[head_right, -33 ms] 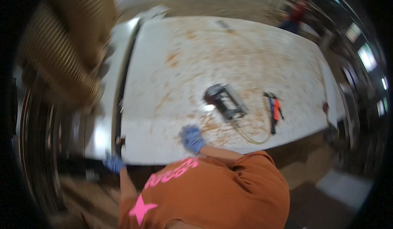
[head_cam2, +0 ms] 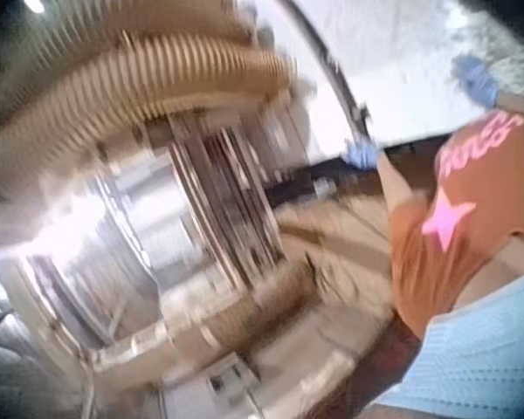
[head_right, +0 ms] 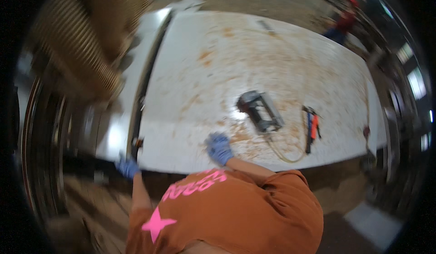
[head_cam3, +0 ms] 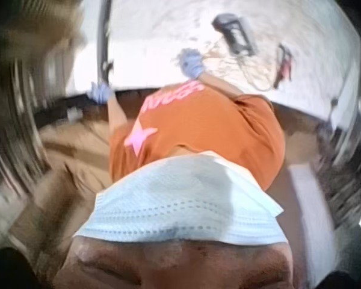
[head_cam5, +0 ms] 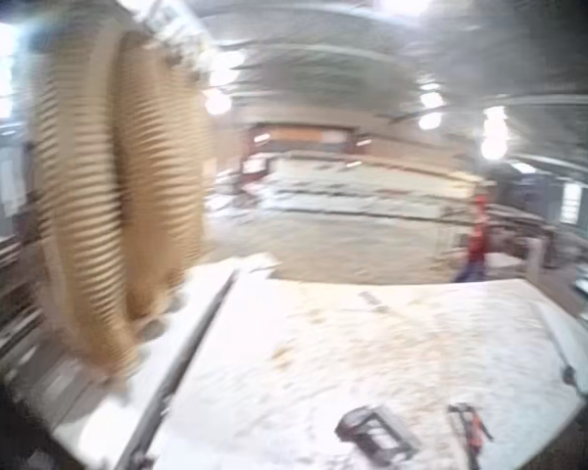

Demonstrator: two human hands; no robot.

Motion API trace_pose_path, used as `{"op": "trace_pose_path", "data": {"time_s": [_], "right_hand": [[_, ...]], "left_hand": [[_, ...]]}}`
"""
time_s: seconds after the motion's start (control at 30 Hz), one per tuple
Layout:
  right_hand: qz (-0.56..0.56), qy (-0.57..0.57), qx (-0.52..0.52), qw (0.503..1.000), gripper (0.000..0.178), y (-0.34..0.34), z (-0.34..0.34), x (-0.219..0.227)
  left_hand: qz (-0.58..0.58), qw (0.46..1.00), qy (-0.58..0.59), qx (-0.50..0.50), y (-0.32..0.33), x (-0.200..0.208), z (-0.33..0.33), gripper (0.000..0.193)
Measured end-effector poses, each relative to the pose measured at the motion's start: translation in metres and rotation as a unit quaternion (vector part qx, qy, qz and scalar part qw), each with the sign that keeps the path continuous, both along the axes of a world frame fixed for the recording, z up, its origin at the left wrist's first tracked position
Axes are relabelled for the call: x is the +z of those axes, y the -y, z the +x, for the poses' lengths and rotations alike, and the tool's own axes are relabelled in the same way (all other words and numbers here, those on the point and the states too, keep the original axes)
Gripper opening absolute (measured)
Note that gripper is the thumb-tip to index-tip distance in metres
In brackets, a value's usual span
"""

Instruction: The person positions and secures a white panel onto a machine table using a hammer to tap it into place. They then operate a CNC control panel with a mouse and keyboard before returning to the table to continue hammering the panel edges.

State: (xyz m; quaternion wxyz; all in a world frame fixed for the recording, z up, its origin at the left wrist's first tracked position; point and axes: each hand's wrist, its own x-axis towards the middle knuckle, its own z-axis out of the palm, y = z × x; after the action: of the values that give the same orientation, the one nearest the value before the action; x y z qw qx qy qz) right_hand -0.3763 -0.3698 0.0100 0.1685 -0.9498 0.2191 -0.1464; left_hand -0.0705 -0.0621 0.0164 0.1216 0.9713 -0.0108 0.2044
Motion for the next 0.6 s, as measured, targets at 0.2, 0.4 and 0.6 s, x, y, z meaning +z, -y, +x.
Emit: {"op": "trace_pose_path", "data": {"time_s": [0.2, 0.4, 0.6], "right_hand": [[0.001, 0.034, 0.042, 0.999, 0.040, -0.004, 0.005, 0.004], [-0.001, 0.051, 0.030, 0.998, 0.040, -0.004, 0.033, 0.006], [0.212, 0.031, 0.095, 0.972, 0.057, -0.030, 0.174, 0.036]], "left_hand": [[-0.081, 0.996, 0.023, 0.025, -0.019, -0.002, -0.001, 0.048], [-0.130, 0.990, 0.045, 0.023, -0.018, -0.003, -0.008, 0.043], [-0.140, 0.989, 0.008, 0.041, -0.021, 0.006, -0.012, 0.043]]}}
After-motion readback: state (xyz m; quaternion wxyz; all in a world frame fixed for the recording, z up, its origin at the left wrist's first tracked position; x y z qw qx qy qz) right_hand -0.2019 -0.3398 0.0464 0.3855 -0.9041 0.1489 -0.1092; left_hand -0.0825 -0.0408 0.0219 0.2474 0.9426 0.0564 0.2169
